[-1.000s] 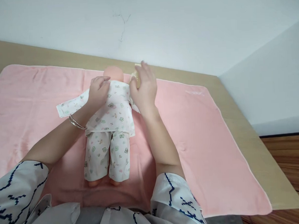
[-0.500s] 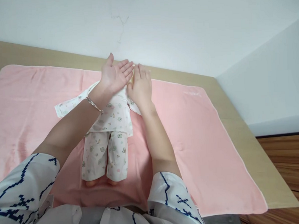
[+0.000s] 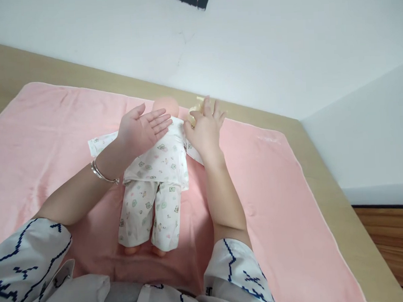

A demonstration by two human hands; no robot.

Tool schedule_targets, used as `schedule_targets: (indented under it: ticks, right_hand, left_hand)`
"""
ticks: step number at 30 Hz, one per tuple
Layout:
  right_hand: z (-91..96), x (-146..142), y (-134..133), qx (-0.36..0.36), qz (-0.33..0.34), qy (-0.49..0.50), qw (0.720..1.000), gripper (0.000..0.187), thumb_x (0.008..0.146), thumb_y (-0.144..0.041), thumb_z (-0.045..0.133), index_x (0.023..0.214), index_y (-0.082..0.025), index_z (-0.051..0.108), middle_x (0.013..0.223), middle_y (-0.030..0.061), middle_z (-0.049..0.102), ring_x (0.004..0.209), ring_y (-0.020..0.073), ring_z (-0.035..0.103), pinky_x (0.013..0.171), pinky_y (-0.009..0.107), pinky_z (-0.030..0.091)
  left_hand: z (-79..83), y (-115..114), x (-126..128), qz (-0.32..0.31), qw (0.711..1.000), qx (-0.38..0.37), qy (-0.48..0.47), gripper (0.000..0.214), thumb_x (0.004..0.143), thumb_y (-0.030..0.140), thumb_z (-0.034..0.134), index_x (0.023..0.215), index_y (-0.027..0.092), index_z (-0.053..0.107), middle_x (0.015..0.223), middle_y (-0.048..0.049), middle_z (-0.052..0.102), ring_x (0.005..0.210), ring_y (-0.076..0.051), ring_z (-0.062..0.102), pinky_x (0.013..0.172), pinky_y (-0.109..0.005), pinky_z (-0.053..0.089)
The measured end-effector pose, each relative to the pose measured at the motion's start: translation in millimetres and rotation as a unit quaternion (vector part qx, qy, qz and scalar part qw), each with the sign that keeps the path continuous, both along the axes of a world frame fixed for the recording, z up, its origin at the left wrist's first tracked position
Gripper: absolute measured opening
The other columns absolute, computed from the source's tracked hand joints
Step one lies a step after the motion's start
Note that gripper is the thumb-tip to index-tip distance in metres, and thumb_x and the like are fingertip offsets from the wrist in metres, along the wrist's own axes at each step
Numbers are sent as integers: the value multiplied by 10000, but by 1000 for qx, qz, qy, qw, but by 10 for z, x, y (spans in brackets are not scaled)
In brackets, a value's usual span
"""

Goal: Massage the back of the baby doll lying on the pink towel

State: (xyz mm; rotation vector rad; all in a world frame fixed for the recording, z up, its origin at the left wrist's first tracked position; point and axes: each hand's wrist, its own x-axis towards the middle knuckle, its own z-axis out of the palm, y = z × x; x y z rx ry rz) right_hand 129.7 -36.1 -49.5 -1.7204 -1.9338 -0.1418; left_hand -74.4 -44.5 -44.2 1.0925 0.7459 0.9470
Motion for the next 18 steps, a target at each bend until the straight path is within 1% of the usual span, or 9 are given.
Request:
schedule_targets:
  ticks: [2, 4, 6, 9, 10, 12, 14, 16, 18]
  right_hand:
    - [46, -153, -149, -4, 37, 19, 999, 477, 977, -489, 408, 1307, -220, 623, 1662, 130, 329, 1564, 429, 179, 1177, 778, 168]
    - [92, -356, -360, 3, 98, 36, 994, 541, 1016, -485, 295, 1474, -256, 468, 1694, 96, 262, 1587, 358, 150, 1216, 726, 169]
    - [135, -554, -611, 13, 153, 30, 988, 603, 1027, -507, 205, 1585, -288, 272, 1720, 63, 179, 1602, 341, 68, 1226, 737, 124]
    - [196, -744, -997, 64, 196, 2, 978, 757, 995, -636, 191, 1639, -263, 52, 1740, 47, 44, 1586, 382, -91, 1233, 749, 73]
    - [217, -773, -1115, 83, 223, -15, 971, 807, 979, -676, 219, 1641, -269, 5, 1741, 14, -11, 1576, 389, -119, 1245, 734, 48]
    - [261, -795, -1324, 117, 289, -41, 949, 867, 967, -688, 270, 1640, -248, -56, 1722, -59, -121, 1570, 353, -146, 1290, 630, -21]
    - [309, -793, -1491, 152, 335, -50, 929, 872, 970, -667, 289, 1640, -225, -51, 1712, -68, -152, 1573, 302, -147, 1307, 523, -68]
    - [355, -783, -1613, 176, 339, -46, 923, 813, 980, -649, 255, 1644, -252, 5, 1724, -57, -109, 1580, 255, -128, 1312, 474, -65]
    - [388, -768, -1688, 181, 333, -38, 925, 743, 997, -623, 185, 1643, -278, 61, 1733, -43, -71, 1589, 219, -106, 1314, 482, -52]
  left_hand:
    - [180, -198, 27, 16, 993, -94, -75, 681, 998, 582, 235, 1508, 181, 443, 1530, -121, 519, 1477, -276, 446, 1234, -440, 375]
    - [404, -396, 18, -1, 977, -163, -137, 644, 993, 543, 305, 1500, 172, 448, 1509, -115, 542, 1484, -301, 429, 1245, -456, 356]
    - [630, -593, -59, -46, 963, -193, -182, 578, 1023, 502, 263, 1449, 196, 506, 1433, -78, 613, 1456, -327, 463, 1219, -500, 391]
    - [884, -861, -257, -110, 951, -189, -217, 643, 1029, 578, 208, 1332, 169, 601, 1292, -52, 698, 1446, -341, 468, 1199, -501, 423]
    - [935, -936, -317, -118, 950, -178, -229, 658, 1031, 591, 197, 1292, 161, 622, 1261, -52, 714, 1441, -331, 477, 1198, -485, 433]
    - [994, -1056, -387, -118, 950, -164, -240, 692, 1029, 625, 167, 1232, 166, 644, 1237, -45, 732, 1419, -283, 514, 1189, -411, 460]
    - [1010, -1143, -376, -118, 951, -173, -228, 711, 1033, 617, 108, 1197, 192, 653, 1276, -12, 725, 1391, -221, 548, 1170, -331, 478]
    - [1000, -1208, -308, -122, 960, -165, -189, 707, 1046, 548, 47, 1215, 229, 655, 1344, 42, 691, 1380, -185, 558, 1158, -310, 485]
    - [967, -1261, -227, -108, 983, -88, -120, 699, 1047, 489, 19, 1268, 280, 648, 1357, 74, 680, 1362, -191, 579, 1125, -342, 524]
